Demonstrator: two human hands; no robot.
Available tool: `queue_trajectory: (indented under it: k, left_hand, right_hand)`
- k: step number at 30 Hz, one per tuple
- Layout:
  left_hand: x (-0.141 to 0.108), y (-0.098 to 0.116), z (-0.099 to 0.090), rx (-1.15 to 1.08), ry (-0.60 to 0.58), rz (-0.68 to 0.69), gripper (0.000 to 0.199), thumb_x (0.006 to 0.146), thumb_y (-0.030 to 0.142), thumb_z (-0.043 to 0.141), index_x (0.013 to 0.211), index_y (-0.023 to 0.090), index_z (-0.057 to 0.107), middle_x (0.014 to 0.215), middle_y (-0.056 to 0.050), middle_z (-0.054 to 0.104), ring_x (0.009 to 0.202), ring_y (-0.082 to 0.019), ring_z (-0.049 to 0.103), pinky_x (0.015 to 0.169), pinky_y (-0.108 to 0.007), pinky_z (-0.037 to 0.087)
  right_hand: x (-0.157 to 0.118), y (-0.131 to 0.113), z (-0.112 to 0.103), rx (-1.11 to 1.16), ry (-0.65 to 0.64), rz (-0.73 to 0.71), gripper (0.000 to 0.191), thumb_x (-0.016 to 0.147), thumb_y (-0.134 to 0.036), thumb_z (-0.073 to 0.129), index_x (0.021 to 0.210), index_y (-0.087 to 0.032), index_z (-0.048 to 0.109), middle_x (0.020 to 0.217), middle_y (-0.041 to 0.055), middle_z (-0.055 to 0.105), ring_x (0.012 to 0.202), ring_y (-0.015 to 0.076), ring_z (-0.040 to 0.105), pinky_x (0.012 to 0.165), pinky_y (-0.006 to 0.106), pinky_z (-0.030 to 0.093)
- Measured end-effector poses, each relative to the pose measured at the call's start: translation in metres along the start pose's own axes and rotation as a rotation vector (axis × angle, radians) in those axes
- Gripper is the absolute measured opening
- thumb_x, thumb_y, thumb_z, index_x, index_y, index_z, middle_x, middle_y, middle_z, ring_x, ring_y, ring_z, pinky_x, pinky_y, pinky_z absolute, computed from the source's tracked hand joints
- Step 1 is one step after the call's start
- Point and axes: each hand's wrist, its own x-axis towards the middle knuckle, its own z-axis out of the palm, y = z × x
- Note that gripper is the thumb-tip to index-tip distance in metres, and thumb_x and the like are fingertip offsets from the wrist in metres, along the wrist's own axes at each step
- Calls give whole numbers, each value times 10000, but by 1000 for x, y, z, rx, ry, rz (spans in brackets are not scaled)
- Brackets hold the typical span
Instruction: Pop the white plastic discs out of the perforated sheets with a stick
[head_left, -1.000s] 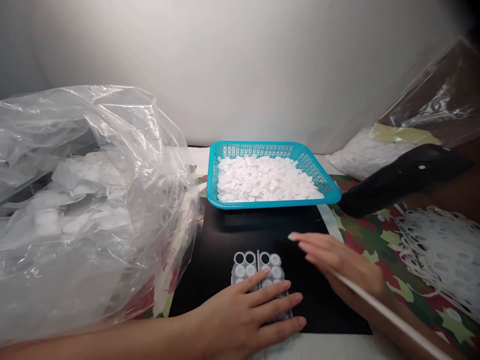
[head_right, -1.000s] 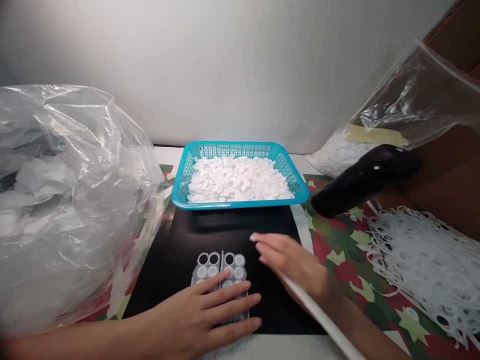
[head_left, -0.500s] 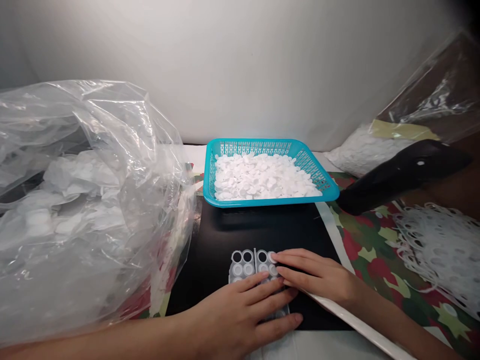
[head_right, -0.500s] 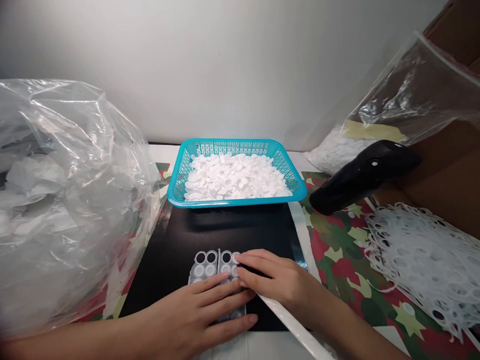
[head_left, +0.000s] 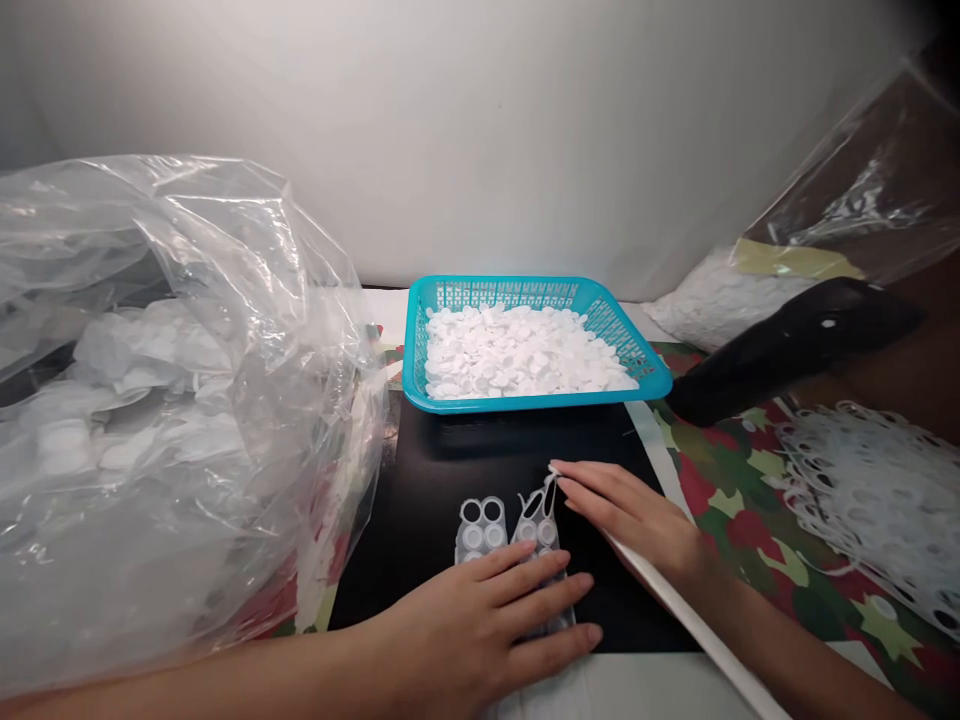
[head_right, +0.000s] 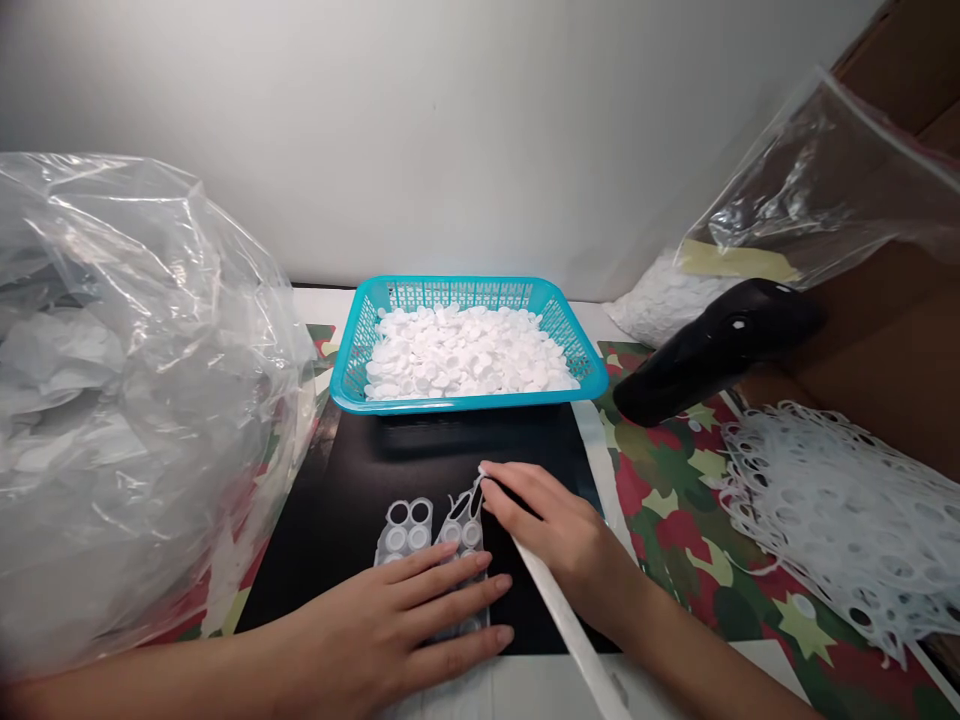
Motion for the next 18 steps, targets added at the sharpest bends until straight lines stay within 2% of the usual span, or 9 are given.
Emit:
queue_trajectory:
  k: [6, 11, 18]
  left_hand:
    - [0, 1, 0, -40, -8, -22, 628, 932, 262, 416, 1507, 82, 238, 1588, -118, 92, 1457, -274, 47, 1207, -420, 55]
    - [0, 2, -2, -82, 12, -32, 643, 917, 253, 430, 1510, 94, 239, 1586, -99, 89, 1457, -261, 51, 1210, -415, 58]
    - [-2, 3, 0, -52, 46, -27, 624, 924, 269, 430, 1499, 88, 270, 1581, -105, 122, 1456, -262, 75, 1211, -412, 77]
  right_hand:
    - [1, 5, -4, -20, 144, 25, 427, 939, -60, 469, 1332, -220, 519, 1276, 101, 622, 1166, 220, 599, 965, 361, 549]
    - [7, 2, -6, -10, 205, 32, 455, 905, -3, 496, 1289, -243, 544, 1221, 74, 654, 1116, 207, 627, 939, 350, 553]
    - [9, -2, -11, 22, 284, 129, 424, 911, -15, 507, 1261, -250, 562, 1185, 37, 672, 1085, 178, 646, 961, 311, 528]
